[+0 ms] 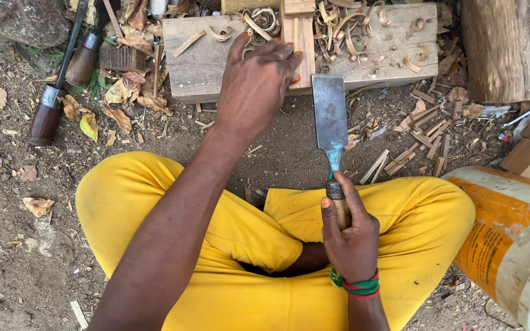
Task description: The person carves a small rectangular piece of wood using a chisel while sitting on the ground.
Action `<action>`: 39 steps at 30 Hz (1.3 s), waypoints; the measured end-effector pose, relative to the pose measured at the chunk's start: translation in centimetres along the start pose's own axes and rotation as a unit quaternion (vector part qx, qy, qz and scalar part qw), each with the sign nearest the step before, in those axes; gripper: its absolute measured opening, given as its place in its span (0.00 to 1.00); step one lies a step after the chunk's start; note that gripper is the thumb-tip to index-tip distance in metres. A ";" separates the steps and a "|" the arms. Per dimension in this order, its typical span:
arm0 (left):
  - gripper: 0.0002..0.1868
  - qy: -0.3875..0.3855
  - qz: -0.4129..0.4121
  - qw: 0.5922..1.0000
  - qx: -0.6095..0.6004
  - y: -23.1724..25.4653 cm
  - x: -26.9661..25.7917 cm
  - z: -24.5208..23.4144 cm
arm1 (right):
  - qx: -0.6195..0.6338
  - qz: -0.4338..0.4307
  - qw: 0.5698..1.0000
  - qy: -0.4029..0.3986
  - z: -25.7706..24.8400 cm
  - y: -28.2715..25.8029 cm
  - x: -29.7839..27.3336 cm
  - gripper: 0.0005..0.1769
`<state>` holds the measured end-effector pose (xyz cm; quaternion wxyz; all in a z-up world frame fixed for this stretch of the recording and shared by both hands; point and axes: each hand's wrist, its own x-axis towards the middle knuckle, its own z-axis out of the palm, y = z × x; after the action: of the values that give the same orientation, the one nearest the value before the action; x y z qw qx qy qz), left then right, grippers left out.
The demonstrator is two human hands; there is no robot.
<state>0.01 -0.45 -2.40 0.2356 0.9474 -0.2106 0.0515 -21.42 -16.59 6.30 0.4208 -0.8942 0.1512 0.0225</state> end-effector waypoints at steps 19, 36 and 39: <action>0.29 0.020 -0.020 0.999 0.023 0.5 -0.2 0.2 | -0.057 -0.039 0.998 -0.014 0.8 -1.3 -0.2 0.22; 0.29 0.041 -0.026 0.998 0.028 1.4 -0.4 0.4 | -0.059 -0.056 0.996 -0.023 1.2 -2.1 -0.5 0.22; 0.29 0.049 -0.024 0.998 0.032 1.4 -0.6 0.6 | -0.058 -0.042 0.997 -0.024 1.3 -2.1 -0.5 0.23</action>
<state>-1.08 -1.59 -2.43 0.2168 0.9554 -0.1741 0.0993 -21.13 -14.26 7.14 0.3722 -0.9218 0.1023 0.0350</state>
